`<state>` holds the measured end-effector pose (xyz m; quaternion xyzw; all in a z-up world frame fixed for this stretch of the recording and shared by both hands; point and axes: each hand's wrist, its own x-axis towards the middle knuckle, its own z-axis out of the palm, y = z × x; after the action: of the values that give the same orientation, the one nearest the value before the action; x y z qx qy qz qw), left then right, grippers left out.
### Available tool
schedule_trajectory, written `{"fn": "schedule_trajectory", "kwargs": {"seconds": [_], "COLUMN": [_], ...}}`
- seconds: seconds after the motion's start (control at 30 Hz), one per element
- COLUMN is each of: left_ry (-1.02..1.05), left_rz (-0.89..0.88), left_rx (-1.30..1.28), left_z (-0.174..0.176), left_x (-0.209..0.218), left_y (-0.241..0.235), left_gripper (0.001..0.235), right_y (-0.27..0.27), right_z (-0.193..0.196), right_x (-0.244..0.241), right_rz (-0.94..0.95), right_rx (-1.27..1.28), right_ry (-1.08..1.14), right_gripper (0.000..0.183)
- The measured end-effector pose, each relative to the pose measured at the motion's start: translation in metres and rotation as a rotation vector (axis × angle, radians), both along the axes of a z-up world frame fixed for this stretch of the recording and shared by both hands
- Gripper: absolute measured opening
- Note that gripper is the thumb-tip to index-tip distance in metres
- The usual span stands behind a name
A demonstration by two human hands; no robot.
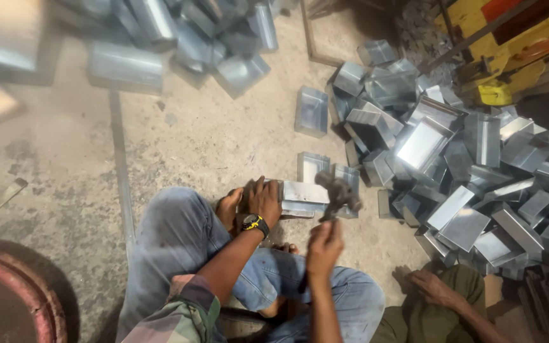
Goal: The person uses a hammer to shape and flatten the edges of small metal rectangular boxes while sitting on the floor.
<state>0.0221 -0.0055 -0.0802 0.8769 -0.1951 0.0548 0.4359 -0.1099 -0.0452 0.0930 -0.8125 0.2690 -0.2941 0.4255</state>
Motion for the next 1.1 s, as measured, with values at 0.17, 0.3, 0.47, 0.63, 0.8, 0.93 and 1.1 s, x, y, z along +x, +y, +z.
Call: {"fn": "schedule_trajectory", "kwargs": {"seconds": [0.17,0.3,0.47,0.63,0.8,0.93,1.1], "left_ry": [-0.084,-0.026,-0.035,-0.284,-0.508,-0.461,-0.484], "left_rz": [0.012,-0.043,-0.021,-0.167,-0.194,-0.263,-0.249], "left_rx": [0.01,0.002,-0.003,0.112,0.383,0.423,0.406], "left_z": [0.002,-0.002,0.027,0.11,0.162,0.174,0.174], "left_x": [0.002,-0.007,0.009,0.03,0.022,0.024,0.023], "left_y": [0.003,0.002,0.013,0.015,0.018,0.021,0.024], "left_gripper": [0.041,0.047,0.031,0.032,0.016,0.015,0.011], "right_y": [0.01,0.006,-0.009,-0.037,-0.045,-0.066,-0.08], "right_z": [-0.012,-0.019,-0.011,0.064,0.15,0.153,0.068], "right_x": [-0.006,-0.012,-0.005,-0.049,-0.067,-0.054,-0.01], "right_rz": [-0.001,-0.02,-0.014,-0.038,0.101,0.185,0.049], "right_rx": [-0.086,-0.089,0.079,0.25,0.085,0.141,-0.3], "right_ry": [0.206,0.156,0.039,-0.139,-0.58,-0.827,-0.239], "right_gripper": [0.027,0.031,0.03,0.03,0.029,0.039,0.057]}}
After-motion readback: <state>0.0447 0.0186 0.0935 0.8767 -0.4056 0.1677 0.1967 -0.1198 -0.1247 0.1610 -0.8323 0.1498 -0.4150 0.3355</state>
